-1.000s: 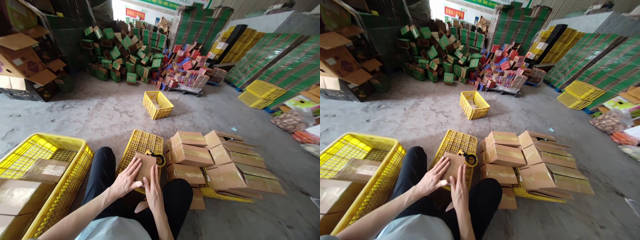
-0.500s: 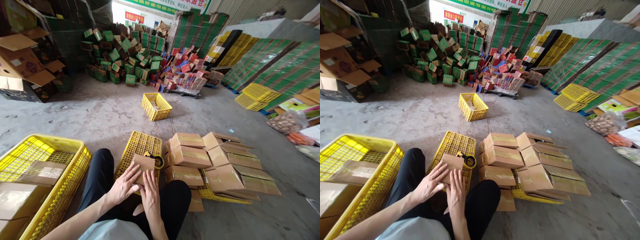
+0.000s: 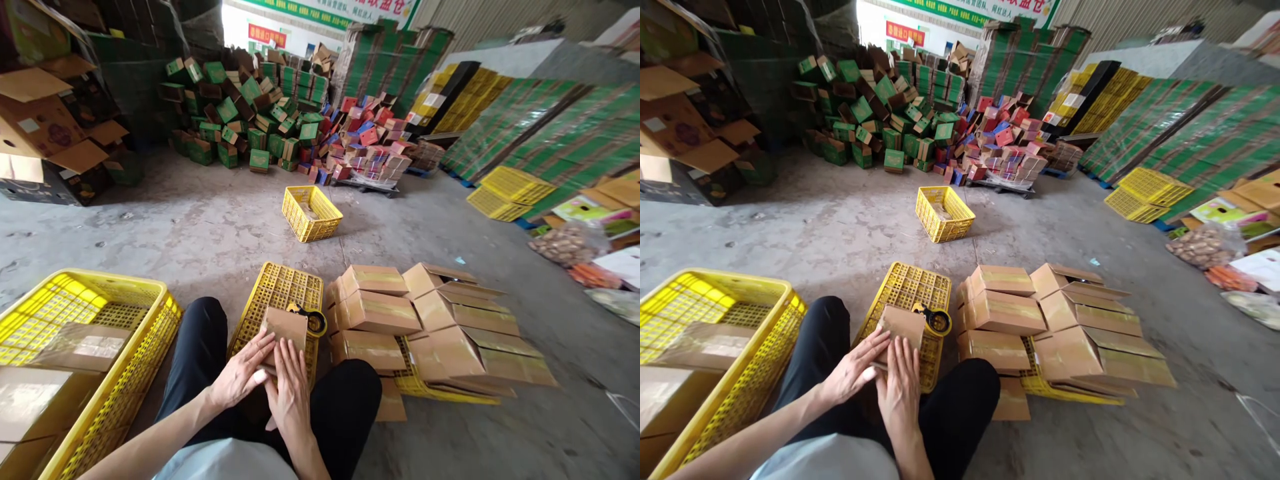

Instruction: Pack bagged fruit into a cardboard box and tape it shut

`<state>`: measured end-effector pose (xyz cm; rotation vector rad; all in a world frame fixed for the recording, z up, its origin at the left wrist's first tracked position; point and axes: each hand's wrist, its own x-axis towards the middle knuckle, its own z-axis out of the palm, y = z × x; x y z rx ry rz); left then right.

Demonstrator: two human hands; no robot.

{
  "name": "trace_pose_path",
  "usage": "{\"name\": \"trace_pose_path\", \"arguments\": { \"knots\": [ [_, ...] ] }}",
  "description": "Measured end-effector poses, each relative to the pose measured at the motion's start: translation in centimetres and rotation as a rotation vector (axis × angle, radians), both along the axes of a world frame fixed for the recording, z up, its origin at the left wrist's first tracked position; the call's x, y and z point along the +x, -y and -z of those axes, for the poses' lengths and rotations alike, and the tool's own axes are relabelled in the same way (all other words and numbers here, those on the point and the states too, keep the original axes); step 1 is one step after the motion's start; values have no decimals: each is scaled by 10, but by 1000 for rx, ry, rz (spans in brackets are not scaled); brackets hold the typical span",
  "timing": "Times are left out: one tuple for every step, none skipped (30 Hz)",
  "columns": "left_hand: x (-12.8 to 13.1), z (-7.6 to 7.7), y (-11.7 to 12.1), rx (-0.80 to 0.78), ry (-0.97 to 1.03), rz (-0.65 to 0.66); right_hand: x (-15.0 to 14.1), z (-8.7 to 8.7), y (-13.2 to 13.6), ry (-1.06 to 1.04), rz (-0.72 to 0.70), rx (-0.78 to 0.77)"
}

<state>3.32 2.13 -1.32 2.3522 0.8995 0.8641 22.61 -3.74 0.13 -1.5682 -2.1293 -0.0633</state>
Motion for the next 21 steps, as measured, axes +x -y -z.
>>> {"name": "trace_pose_path", "arguments": {
  "knots": [
    [-1,1,-1,2,2,-1,-1,-1,-1,3,-2,0],
    [-1,2,-1,3,4,-4,-1,-2,-1,9,0,1],
    [-2,3,-1,3,4,-9,0,-3,-1,15,2,1],
    [-2,4,-1,1,4,-17,1,-3,-2,22,4,-1],
    [-2,5,-1,-3,4,-26,2,-4,-3,27,8,-6],
    [-2,5,-2,-6,6,-34,3,-4,-5,30,16,-15],
    [-2,5,-2,-8,11,-37,5,-4,-7,29,30,-26],
    [-3,6,-3,-9,18,-35,7,-4,-10,26,49,-39],
    [-3,6,-4,-8,26,-30,9,-3,-13,20,73,-53],
    [-3,6,-4,-6,33,-22,11,-2,-17,12,99,-67],
    [-3,6,-5,-3,36,-16,14,-1,-21,3,122,-78],
    [-3,6,-5,1,36,-15,17,2,-24,-8,140,-85],
    [-2,6,-4,5,31,-21,20,4,-26,-22,150,-90],
    [-1,6,-3,9,22,-32,22,7,-28,-40,157,-92],
    [0,6,-2,13,12,-47,24,10,-29,-64,164,-95],
    [2,6,0,16,3,-64,25,13,-29,-92,175,-99],
    [3,6,2,17,-6,-83,25,16,-28,-123,189,-106],
    [5,6,5,18,-13,-102,25,19,-27,-152,203,-114],
    [7,6,7,18,-19,-121,25,21,-27,-179,217,-122],
    [8,6,8,18,-27,-141,25,23,-26,-203,231,-127],
    [10,5,9,21,-37,-160,25,25,-26,-223,243,-126]
  ]
}}
